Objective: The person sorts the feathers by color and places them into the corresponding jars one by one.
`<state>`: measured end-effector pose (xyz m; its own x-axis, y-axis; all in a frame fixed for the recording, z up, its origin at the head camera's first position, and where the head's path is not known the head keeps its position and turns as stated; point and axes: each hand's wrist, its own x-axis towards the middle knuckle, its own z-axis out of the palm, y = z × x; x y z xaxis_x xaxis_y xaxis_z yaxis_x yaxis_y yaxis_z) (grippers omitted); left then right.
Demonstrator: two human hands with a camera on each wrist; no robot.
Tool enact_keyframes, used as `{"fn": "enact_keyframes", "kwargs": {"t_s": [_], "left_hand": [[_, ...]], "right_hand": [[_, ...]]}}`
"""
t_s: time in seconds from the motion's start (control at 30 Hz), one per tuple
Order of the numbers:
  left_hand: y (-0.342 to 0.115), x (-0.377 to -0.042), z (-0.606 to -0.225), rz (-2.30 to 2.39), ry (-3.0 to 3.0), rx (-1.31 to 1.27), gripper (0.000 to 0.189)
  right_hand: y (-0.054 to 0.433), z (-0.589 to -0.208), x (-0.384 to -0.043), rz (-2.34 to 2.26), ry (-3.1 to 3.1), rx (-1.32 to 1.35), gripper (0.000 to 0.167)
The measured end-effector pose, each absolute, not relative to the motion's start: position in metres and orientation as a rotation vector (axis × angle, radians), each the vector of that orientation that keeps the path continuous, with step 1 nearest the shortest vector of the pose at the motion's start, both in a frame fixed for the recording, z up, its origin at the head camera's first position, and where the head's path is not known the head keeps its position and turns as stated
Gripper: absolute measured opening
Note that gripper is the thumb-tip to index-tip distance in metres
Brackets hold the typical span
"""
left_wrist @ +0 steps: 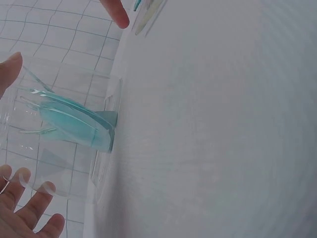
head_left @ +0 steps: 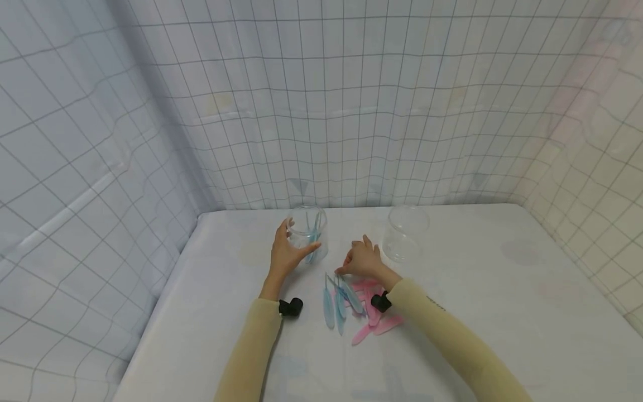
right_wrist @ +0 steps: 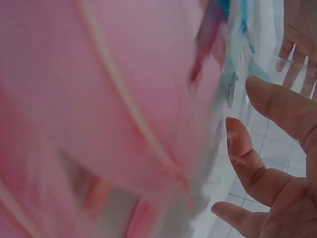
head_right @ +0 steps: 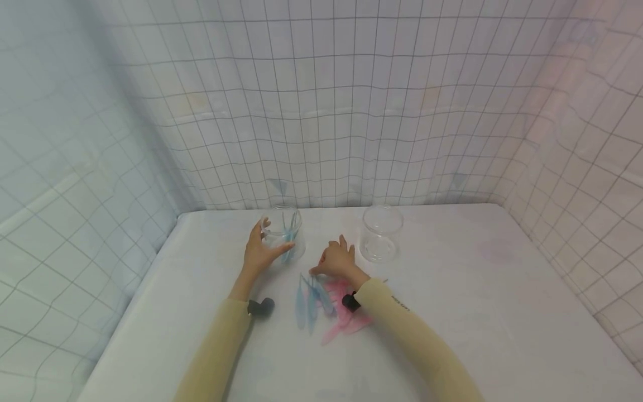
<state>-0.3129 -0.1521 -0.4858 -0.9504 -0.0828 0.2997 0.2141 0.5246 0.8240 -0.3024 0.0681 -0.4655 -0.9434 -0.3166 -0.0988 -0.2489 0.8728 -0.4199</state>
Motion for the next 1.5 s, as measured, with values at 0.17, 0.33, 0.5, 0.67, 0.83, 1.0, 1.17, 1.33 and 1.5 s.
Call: {"fn": "enact_keyframes", "kwargs": {"t_s": [0.17, 0.33, 0.5, 0.67, 0.83, 1.0, 1.17, 1.33, 1.5], "left_hand": [[-0.152, -0.314, -0.486, -1.384, -2.462, -0.113, 0.100], [-0.152, -0.314, -0.485, -1.391, -2.465, -0.105, 0.101], [-0.152, -0.313, -0.485, -1.398, -2.467, -0.097, 0.103], [-0.153, -0.312, -0.484, -1.402, -2.459, -0.105, 0.103], [-0.154, -0.312, -0.483, -1.404, -2.455, -0.109, 0.103], [-0.153, -0.311, -0.483, -1.420, -2.474, -0.092, 0.104], [-0.151, -0.311, -0.484, -1.414, -2.479, -0.074, 0.104], [-0.151, -0.311, -0.484, -1.410, -2.462, -0.089, 0.104], [-0.151, -0.312, -0.485, -1.411, -2.453, -0.094, 0.104]], "right_hand": [[0.065, -0.462, -0.297, -0.565, 2.884, -0.466, 0.031], [0.063, -0.465, -0.298, -0.501, 2.902, -0.479, 0.031], [0.058, -0.467, -0.298, -0.416, 2.919, -0.503, 0.029], [0.052, -0.463, -0.293, -0.406, 2.916, -0.503, 0.025], [0.049, -0.463, -0.290, -0.412, 2.914, -0.508, 0.022], [0.050, -0.466, -0.289, -0.476, 2.898, -0.489, 0.023], [0.054, -0.467, -0.291, -0.620, 2.890, -0.488, 0.023], [0.059, -0.460, -0.297, -0.801, 2.867, -0.473, 0.020], [0.065, -0.449, -0.301, -1.012, 2.796, -0.465, 0.021]]}}
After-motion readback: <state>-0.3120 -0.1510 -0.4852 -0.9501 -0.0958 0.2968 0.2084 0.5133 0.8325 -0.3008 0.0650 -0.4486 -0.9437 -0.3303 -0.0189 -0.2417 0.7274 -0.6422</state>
